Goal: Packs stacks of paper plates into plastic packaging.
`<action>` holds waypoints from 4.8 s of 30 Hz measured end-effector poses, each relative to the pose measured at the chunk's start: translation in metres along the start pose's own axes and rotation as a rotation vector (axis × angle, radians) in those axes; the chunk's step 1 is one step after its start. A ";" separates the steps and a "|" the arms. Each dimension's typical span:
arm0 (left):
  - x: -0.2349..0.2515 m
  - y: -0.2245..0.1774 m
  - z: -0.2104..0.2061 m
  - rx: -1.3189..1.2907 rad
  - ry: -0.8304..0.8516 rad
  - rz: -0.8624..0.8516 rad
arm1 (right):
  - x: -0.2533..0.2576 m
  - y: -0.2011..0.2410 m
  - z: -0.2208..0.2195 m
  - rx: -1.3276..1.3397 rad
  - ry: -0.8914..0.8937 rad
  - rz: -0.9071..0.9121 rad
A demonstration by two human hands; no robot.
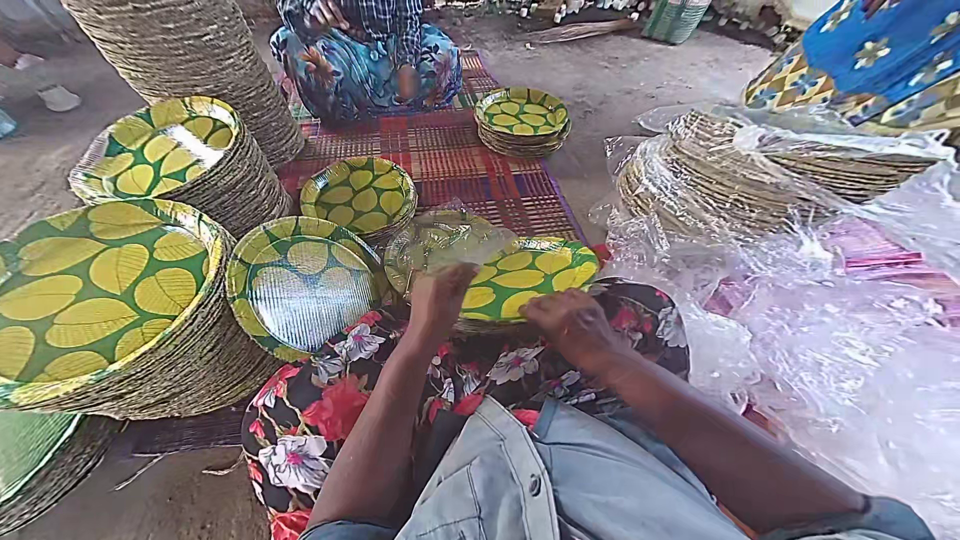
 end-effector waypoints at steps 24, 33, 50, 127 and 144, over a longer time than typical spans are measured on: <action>0.002 0.014 0.026 0.248 0.002 0.068 | 0.038 0.011 -0.032 0.133 -0.085 -0.111; -0.004 0.017 0.015 0.384 0.043 0.105 | 0.088 0.067 -0.059 0.309 0.295 0.092; -0.013 0.036 0.084 0.842 0.074 0.747 | 0.037 0.004 -0.042 0.123 -0.304 -0.087; -0.020 0.046 0.094 0.233 -0.184 0.459 | 0.119 -0.034 -0.078 0.330 -0.329 -0.013; -0.020 0.038 0.078 0.315 -0.026 0.422 | 0.129 0.003 -0.132 0.285 0.378 -0.007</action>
Point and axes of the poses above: each hand's wrist, its own x-axis towards the middle knuckle, its own z-axis out of the back of the hand, y = z × x, the point moved 7 cm from there along x, towards the middle knuckle, and after that the axes turned 10 degrees about -x, right-handed, at the moved point
